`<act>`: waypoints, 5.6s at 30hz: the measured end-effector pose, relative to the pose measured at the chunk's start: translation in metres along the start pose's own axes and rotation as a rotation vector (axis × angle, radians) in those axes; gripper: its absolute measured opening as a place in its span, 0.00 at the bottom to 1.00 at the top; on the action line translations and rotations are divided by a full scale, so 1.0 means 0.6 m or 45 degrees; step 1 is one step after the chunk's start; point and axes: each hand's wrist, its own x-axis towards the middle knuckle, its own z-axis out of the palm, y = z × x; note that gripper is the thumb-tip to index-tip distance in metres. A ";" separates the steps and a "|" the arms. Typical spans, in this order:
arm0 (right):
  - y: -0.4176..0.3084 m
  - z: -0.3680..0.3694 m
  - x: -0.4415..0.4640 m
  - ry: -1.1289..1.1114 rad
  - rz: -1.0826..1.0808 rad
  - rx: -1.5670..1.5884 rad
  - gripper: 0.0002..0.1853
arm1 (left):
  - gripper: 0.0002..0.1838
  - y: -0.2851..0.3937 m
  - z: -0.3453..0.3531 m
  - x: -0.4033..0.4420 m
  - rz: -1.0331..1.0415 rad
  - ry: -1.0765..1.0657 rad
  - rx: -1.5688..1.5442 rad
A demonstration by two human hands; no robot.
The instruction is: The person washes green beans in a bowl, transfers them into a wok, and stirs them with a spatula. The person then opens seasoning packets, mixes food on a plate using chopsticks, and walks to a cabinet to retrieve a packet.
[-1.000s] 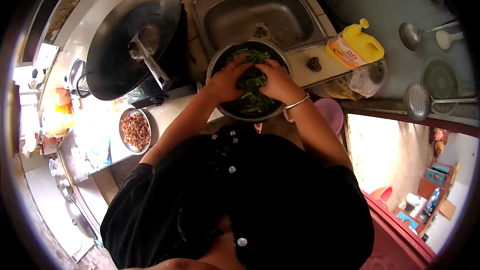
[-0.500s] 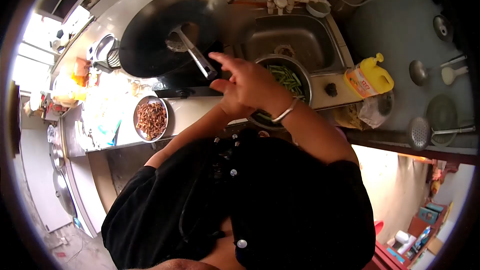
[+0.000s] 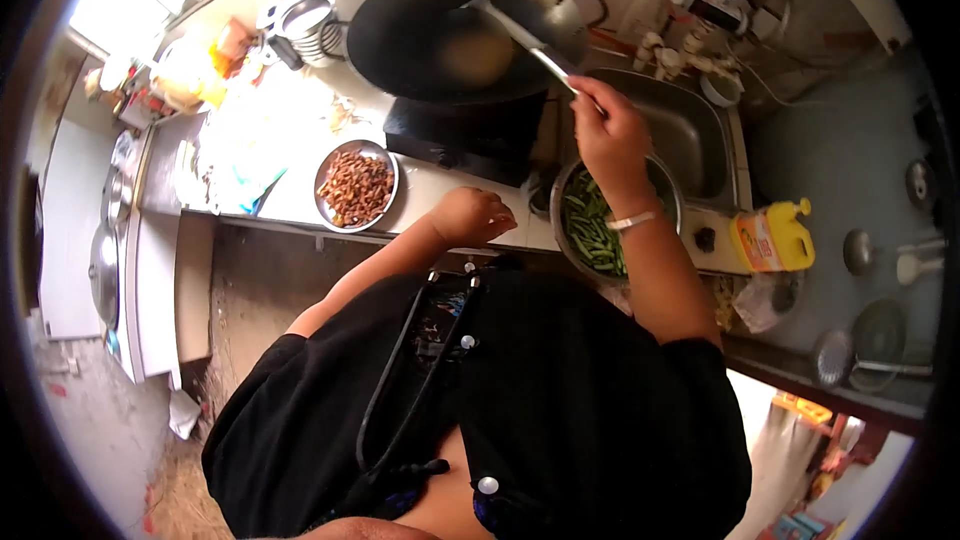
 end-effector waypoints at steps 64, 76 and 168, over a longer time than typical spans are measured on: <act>0.223 -0.142 -0.203 -0.681 0.580 -1.377 0.56 | 0.57 0.130 0.120 0.241 -0.099 -0.699 0.592; 0.218 -0.184 -0.174 -0.365 0.906 -0.675 0.40 | 0.51 0.095 0.133 0.255 -0.111 -0.535 -0.102; 0.241 -0.141 -0.173 -0.899 0.442 -0.928 0.29 | 0.50 0.077 0.154 0.223 0.063 -0.656 0.500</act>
